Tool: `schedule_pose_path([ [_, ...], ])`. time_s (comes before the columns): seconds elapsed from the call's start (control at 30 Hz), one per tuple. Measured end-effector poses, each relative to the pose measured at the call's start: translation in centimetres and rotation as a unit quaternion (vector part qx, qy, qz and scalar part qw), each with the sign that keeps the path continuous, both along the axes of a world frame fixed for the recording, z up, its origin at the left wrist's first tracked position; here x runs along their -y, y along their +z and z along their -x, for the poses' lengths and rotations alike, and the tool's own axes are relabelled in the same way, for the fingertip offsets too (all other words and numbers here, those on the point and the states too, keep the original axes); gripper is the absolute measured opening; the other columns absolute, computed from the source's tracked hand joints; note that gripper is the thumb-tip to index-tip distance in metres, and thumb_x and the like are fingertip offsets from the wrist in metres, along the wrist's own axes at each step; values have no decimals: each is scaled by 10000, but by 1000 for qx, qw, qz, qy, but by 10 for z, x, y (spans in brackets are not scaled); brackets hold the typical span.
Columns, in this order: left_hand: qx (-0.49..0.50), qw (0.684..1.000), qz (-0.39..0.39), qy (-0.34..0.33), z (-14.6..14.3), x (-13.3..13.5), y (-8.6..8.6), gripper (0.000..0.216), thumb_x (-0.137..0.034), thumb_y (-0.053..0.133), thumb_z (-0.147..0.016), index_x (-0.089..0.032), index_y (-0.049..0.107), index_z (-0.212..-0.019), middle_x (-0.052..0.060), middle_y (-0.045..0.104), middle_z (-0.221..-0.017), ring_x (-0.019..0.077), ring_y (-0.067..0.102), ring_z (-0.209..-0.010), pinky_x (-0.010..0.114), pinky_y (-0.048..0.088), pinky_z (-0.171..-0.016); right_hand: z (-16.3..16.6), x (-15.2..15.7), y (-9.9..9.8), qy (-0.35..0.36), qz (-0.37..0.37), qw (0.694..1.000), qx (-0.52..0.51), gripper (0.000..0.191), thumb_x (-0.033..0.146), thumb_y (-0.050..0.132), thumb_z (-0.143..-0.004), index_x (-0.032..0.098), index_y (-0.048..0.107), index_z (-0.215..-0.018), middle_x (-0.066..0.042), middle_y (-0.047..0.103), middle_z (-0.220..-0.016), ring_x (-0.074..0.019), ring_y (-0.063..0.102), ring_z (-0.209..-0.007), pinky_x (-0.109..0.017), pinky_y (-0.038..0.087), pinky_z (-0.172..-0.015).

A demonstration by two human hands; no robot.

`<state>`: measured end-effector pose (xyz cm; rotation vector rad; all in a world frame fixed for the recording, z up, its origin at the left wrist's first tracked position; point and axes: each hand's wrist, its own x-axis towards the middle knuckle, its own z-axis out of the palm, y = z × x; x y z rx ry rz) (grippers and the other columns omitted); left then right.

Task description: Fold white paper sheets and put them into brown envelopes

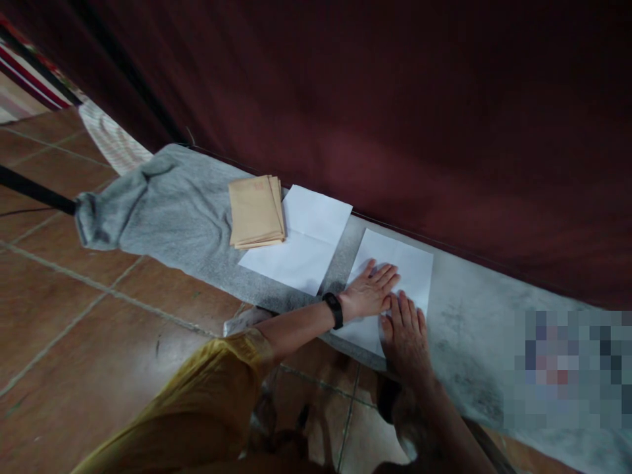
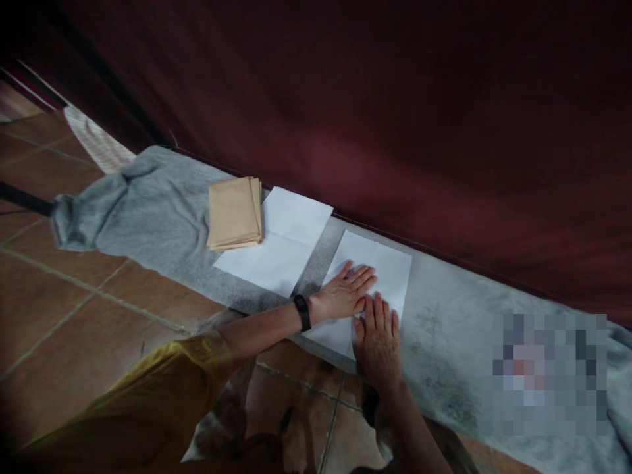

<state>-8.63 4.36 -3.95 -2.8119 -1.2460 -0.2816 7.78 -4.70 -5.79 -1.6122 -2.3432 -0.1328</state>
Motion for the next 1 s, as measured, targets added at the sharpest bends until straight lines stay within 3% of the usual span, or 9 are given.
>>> schedule_pose_path([
  [0.27,21,999,29,1,8,-23,-2,540,-387,331,-1045,-170,387,-1536,93,323,-1639,217,263,-1526,480,146,-1253,1,-1,0,2,-4,1000,-11,566,324,393,-1031,133,342,-1561,-192,354,-1608,-351,350,-1469,-587,285,-1179],
  [0.47,60,993,37,93,18,-54,-3,565,-439,279,-1052,-158,424,-1520,98,380,-1609,247,293,-1515,484,171,-1250,6,-2,9,-17,3,1000,7,541,319,434,-1026,129,396,-1532,-191,389,-1590,-334,394,-1450,-552,309,-1181],
  [0.63,68,985,20,160,21,-61,1,576,-381,292,-1043,-75,414,-1515,169,396,-1587,288,297,-1511,529,162,-1249,10,-3,15,-25,3,1000,3,486,297,453,-1022,152,465,-1485,-169,432,-1570,-318,410,-1444,-543,330,-1173],
  [0.7,69,989,10,130,15,-57,2,560,-374,296,-1046,-96,420,-1515,150,405,-1587,270,298,-1511,509,167,-1254,11,-3,14,-28,4,1000,0,477,285,455,-1018,145,479,-1474,-167,426,-1574,-318,406,-1447,-538,332,-1175],
  [0.83,60,998,9,17,3,-48,-1,501,-399,305,-1052,-250,445,-1510,32,404,-1603,224,316,-1505,476,210,-1249,12,-4,12,-33,4,999,-10,523,296,462,-1008,114,442,-1497,-176,429,-1570,-321,401,-1450,-531,325,-1186],
  [1.0,53,994,36,85,10,-53,-1,540,-400,307,-1040,-216,402,-1539,60,391,-1605,249,300,-1513,505,212,-1245,-12,-13,10,1,27,999,-27,497,294,469,-997,182,483,-1481,-117,457,-1564,-281,434,-1433,-490,353,-1189],
])
